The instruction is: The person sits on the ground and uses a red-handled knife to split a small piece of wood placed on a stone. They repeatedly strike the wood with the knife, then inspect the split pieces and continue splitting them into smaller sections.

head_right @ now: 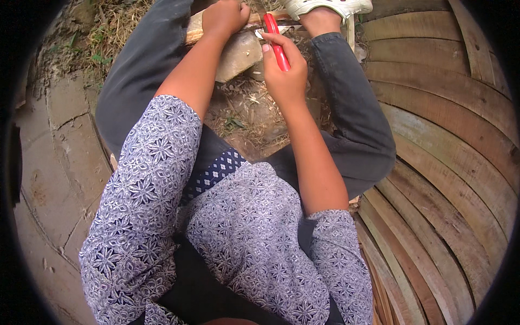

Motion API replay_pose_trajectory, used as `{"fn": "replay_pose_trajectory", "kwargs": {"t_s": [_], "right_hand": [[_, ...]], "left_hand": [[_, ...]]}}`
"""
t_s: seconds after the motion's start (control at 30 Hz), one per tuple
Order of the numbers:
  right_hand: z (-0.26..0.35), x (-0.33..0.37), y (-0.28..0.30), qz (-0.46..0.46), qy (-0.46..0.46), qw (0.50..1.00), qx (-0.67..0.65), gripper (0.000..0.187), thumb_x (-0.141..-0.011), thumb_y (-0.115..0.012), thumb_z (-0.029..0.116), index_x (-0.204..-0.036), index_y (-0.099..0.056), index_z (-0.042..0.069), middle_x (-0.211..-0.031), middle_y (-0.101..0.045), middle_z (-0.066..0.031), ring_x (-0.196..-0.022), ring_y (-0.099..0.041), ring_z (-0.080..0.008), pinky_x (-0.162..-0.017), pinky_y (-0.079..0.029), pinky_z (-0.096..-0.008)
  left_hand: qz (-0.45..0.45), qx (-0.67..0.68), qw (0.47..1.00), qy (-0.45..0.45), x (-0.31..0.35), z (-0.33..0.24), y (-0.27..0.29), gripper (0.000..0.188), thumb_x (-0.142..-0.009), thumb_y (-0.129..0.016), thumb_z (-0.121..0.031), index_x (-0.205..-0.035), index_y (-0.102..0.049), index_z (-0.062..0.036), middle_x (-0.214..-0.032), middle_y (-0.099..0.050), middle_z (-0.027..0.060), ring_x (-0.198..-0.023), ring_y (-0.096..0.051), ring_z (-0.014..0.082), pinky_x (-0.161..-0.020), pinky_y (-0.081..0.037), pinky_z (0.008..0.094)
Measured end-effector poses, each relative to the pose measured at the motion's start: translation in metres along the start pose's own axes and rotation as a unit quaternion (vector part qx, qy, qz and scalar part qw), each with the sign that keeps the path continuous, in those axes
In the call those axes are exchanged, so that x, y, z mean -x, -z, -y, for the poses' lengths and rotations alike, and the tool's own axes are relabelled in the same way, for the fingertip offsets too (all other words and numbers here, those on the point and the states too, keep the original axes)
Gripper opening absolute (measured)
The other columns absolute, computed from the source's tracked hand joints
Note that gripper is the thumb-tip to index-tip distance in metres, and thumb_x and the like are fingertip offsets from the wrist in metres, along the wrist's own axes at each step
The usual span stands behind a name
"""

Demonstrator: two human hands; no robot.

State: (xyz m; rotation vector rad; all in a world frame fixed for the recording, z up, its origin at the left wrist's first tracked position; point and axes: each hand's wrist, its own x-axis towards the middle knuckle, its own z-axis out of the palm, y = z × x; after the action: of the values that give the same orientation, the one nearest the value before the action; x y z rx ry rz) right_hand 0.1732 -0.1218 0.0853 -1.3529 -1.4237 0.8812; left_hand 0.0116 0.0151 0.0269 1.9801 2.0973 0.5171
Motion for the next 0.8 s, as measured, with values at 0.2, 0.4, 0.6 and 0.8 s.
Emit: {"fn": "replay_pose_trajectory", "kwargs": {"t_s": [0.2, 0.4, 0.6, 0.8], "right_hand": [[0.034, 0.064, 0.033, 0.017, -0.028, 0.999, 0.021, 0.021, -0.095, -0.065, 0.002, -0.115, -0.070, 0.003, -0.110, -0.073, -0.0104, -0.102, -0.068, -0.0166, -0.092, -0.050, -0.0294], [0.088, 0.140, 0.100, 0.027, -0.126, 0.989, 0.067, 0.017, -0.095, -0.067, 0.001, -0.111, -0.070, 0.001, -0.106, -0.073, -0.0109, -0.098, -0.068, -0.0167, -0.089, -0.051, -0.0290], [0.040, 0.056, 0.050, 0.004, -0.054, 0.998, 0.019, 0.015, -0.096, -0.065, 0.004, -0.110, -0.070, 0.001, -0.103, -0.072, -0.0087, -0.095, -0.066, -0.0137, -0.086, -0.050, -0.0268], [0.024, 0.027, 0.000, -0.020, -0.006, 1.000, 0.007, 0.015, -0.096, -0.064, 0.005, -0.109, -0.071, 0.003, -0.101, -0.073, -0.0099, -0.092, -0.067, -0.0136, -0.085, -0.051, -0.0277]], "left_hand": [[-0.028, -0.011, 0.999, -0.014, -0.002, 0.010, 0.000, 0.038, -0.086, -0.060, -0.036, -0.081, -0.077, -0.0025, -0.084, -0.073, 0.0238, -0.080, -0.073, 0.0386, -0.076, -0.058, 0.0500], [-0.031, -0.015, 0.999, -0.016, -0.004, 0.011, -0.006, 0.039, -0.085, -0.061, -0.038, -0.081, -0.078, -0.0028, -0.085, -0.073, 0.0231, -0.081, -0.073, 0.0381, -0.076, -0.058, 0.0496], [-0.027, 0.000, 0.999, -0.026, 0.002, 0.001, -0.005, 0.040, -0.085, -0.062, -0.039, -0.081, -0.078, -0.0027, -0.084, -0.073, 0.0230, -0.080, -0.073, 0.0377, -0.076, -0.058, 0.0488], [0.001, 0.002, 1.000, -0.012, -0.007, 0.001, 0.004, 0.039, -0.085, -0.062, -0.038, -0.080, -0.078, -0.0026, -0.083, -0.073, 0.0240, -0.079, -0.073, 0.0388, -0.075, -0.058, 0.0493]]}}
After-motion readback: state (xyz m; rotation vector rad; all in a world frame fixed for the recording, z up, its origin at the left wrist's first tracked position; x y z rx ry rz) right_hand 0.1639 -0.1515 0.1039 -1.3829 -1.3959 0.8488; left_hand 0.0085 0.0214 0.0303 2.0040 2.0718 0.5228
